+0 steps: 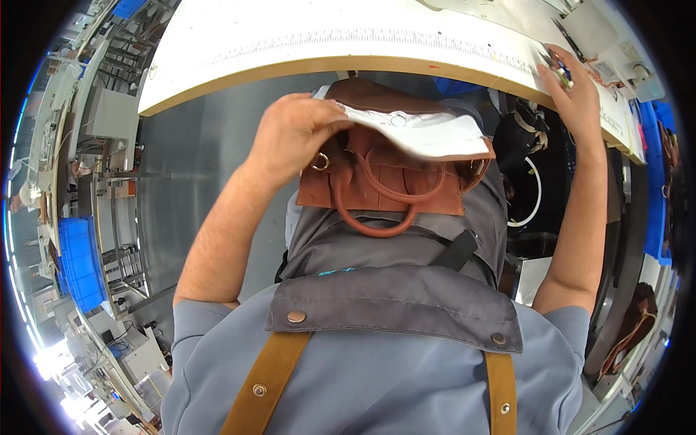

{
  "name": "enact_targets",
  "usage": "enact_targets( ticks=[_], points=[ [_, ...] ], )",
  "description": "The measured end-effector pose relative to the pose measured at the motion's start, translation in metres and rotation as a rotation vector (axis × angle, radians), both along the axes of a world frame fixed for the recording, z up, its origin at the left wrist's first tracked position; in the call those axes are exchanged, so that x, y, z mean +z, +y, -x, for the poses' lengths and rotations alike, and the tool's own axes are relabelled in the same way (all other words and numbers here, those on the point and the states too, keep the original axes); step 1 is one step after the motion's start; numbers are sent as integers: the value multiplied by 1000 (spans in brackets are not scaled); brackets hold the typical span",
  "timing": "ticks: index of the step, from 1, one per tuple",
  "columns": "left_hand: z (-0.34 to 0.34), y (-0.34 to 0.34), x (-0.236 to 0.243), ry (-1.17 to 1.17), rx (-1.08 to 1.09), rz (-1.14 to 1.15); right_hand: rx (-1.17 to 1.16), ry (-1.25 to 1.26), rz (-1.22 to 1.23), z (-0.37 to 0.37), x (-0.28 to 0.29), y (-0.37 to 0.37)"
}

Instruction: Sewing and assembling a brown leather bag using an industrial sewing machine.

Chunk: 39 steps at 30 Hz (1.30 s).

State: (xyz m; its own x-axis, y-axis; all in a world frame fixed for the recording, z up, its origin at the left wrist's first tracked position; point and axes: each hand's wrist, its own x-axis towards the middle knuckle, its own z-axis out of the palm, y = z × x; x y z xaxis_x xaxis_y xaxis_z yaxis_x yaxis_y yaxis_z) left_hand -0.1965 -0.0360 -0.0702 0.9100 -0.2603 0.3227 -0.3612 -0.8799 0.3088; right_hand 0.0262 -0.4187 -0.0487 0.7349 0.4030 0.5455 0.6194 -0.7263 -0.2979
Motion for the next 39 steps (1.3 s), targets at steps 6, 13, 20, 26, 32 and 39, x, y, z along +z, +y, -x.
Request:
enact_targets(
  ticks=[6, 13, 20, 26, 32, 39],
  points=[
    [-31, 3, 34, 189, 303, 520, -38, -387, 118, -15, -10, 4],
    [-50, 2, 55, 253, 395, 410, 329, 339, -275, 101, 15, 18],
    [-63, -23, 61, 233, 259, 500, 757, 506, -124, 146, -8, 77],
    [-52, -68, 87, -27, -21, 141, 703, 586, 77, 142, -15, 91],
    [-9, -147, 90, -252, -288, -273, 491, 341, 251, 150, -31, 104],
    [-21, -122, 84, -193, -507, 407, 466, 364, -66, 152, -33, 78]
  ],
)
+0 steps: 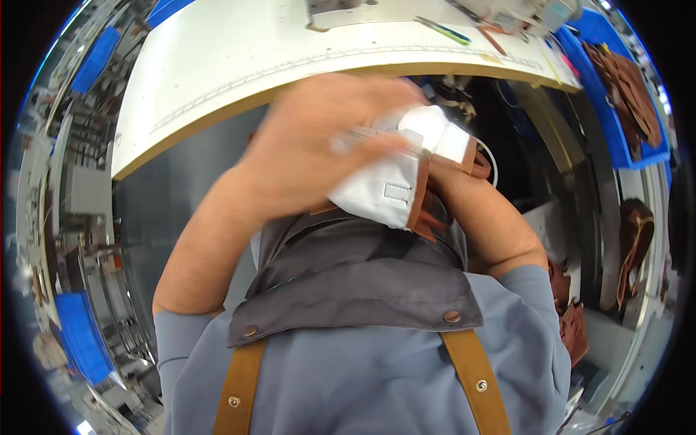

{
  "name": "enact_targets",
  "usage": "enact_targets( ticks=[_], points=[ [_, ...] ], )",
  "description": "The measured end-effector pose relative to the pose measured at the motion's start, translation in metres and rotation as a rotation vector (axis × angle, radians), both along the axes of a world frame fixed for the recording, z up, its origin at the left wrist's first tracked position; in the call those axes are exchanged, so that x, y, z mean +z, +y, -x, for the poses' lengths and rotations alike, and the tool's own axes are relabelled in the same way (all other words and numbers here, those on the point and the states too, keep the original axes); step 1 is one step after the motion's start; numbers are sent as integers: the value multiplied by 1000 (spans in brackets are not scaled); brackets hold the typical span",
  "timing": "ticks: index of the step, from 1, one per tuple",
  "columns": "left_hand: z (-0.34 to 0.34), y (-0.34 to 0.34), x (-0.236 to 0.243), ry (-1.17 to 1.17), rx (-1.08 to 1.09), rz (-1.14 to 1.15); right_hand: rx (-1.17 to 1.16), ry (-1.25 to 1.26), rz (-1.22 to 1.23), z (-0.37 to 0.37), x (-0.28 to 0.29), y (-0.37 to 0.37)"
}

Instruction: Sewing and assembling a brown leather bag using an industrial sewing machine.

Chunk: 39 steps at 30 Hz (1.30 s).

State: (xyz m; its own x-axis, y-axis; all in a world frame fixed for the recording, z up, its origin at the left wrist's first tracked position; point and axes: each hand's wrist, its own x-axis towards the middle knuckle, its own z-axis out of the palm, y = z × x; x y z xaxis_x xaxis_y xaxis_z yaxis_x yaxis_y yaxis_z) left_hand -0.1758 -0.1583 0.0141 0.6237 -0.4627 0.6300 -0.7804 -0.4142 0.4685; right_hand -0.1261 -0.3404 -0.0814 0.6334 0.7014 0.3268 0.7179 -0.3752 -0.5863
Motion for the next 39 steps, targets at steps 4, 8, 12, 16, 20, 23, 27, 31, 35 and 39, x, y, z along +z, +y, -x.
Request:
enact_targets(
  ticks=[4, 8, 12, 16, 20, 23, 27, 31, 35, 39],
  points=[
    [-4, 56, -12, 303, 226, 99, -94, 120, -212, 3, 9, -20],
    [20, 96, -68, 577, 126, 85, -301, 192, -499, 7, 26, -61],
    [53, 114, -118, 752, 246, -173, -446, 132, -677, 18, 53, -93],
    [60, 140, -105, 674, 393, 274, -343, -46, -596, 39, 86, -82],
    [52, 165, -39, 460, 338, 604, -37, -384, -216, 43, 110, -29],
    [54, 173, 20, 276, 300, 387, 80, -586, 84, 26, 105, 24],
    [53, 181, 84, 37, 479, 148, 114, -508, 140, 8, 98, 39],
    [31, 190, 103, 298, 317, 329, 76, -213, -57, 11, 86, -5],
    [19, 188, 79, 195, 453, 12, -1, 142, -246, 18, 60, -42],
    [10, 178, 55, 386, 447, 164, -39, 380, -386, 17, 38, -61]
  ],
)
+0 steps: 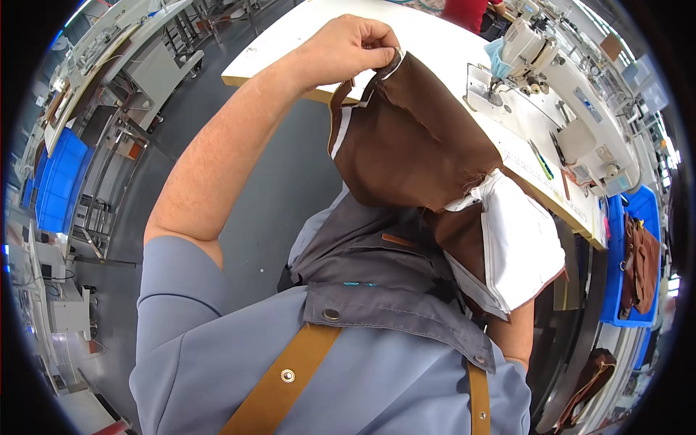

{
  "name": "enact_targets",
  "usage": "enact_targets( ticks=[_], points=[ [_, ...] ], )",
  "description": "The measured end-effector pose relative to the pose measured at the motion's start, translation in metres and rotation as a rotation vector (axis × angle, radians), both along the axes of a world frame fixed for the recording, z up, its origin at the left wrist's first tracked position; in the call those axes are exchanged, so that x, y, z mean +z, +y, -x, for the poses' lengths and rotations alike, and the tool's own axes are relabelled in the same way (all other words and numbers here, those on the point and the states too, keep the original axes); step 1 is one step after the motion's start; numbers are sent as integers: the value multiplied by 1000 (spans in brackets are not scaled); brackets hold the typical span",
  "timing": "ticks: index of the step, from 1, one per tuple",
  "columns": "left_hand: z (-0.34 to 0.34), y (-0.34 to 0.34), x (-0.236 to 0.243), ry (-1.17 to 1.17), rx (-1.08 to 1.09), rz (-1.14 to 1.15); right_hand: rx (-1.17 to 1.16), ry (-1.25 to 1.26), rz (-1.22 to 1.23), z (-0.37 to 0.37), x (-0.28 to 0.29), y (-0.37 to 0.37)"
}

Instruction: Sewing and assembling a brown leather bag using an industrial sewing machine.

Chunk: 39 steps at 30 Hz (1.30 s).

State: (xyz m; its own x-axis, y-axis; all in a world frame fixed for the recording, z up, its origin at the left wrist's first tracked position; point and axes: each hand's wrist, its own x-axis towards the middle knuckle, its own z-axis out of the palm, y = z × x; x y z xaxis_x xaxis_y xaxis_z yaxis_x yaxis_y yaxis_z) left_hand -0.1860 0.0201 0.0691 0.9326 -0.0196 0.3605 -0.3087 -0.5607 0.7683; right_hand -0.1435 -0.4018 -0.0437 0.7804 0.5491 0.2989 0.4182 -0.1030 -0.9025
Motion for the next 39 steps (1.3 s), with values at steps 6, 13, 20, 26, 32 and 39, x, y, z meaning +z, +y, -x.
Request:
enact_targets(
  ticks=[6, 13, 20, 26, 32, 39],
  points=[
    [11, 7, 13, 66, 97, 63, -15, 218, -210, -20, -24, 0],
    [43, -13, 108, -249, 62, 58, 62, 454, -455, -58, -57, 12],
    [-74, -91, 100, -430, 106, -969, 188, 901, -426, -59, -155, -13],
    [-191, -98, 55, -423, -89, -1206, -204, 521, 181, -47, -83, -88],
    [-236, -119, 48, -426, -126, -1175, -211, -269, -11, -46, 60, -7],
    [-225, -82, 17, -430, -291, -737, -74, -1024, 624, -90, 69, 105]
  ],
)
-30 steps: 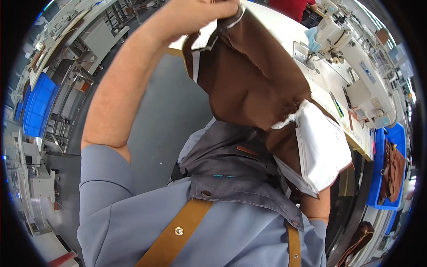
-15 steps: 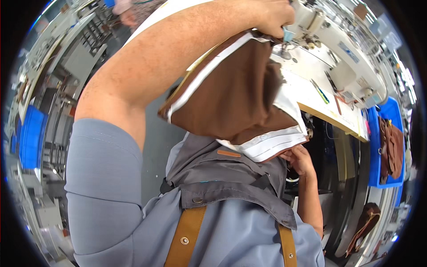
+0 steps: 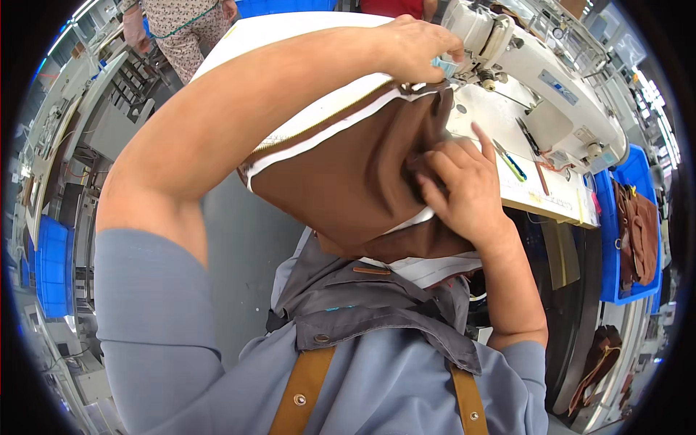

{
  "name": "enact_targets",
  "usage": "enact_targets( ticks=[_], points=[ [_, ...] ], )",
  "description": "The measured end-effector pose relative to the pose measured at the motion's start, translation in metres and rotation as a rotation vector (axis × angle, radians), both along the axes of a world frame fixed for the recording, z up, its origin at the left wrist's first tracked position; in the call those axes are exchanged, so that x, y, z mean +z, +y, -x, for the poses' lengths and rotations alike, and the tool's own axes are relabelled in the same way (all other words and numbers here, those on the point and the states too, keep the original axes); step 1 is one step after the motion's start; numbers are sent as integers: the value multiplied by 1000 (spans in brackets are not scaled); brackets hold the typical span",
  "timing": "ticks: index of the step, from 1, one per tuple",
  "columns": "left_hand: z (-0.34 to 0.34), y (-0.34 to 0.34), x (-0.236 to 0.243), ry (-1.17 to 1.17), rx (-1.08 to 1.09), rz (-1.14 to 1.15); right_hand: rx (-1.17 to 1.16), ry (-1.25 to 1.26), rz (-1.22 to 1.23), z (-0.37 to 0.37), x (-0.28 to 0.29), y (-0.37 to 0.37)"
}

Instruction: Sewing and assembling a brown leather bag using an industrial sewing machine.

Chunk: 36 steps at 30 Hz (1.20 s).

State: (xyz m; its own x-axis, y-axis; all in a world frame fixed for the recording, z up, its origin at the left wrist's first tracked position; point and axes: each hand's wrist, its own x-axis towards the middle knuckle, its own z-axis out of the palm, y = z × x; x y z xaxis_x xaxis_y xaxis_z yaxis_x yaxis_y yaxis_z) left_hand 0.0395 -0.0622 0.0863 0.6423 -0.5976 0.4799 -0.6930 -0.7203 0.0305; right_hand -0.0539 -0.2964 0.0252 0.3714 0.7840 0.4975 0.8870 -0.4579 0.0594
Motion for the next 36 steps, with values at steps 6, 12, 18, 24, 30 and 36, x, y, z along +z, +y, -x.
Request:
enact_targets(
  ticks=[6, 12, 18, 24, 30, 36],
  points=[
    [151, 5, -57, 233, 0, 210, -241, 712, -366, -26, -32, -45],
    [181, -17, -133, 312, 87, 103, -92, 391, -74, -18, -2, -54],
    [183, -24, -128, 307, 115, 135, -213, 176, 61, -15, 44, -43],
    [138, 8, -106, 16, 343, 472, -105, 202, -159, -60, 39, -8],
    [98, 24, -105, 441, 528, 455, 61, 228, 70, -127, -5, 10],
    [87, 16, -95, 435, 499, 289, 2, 172, 285, -135, -11, 6]
  ],
)
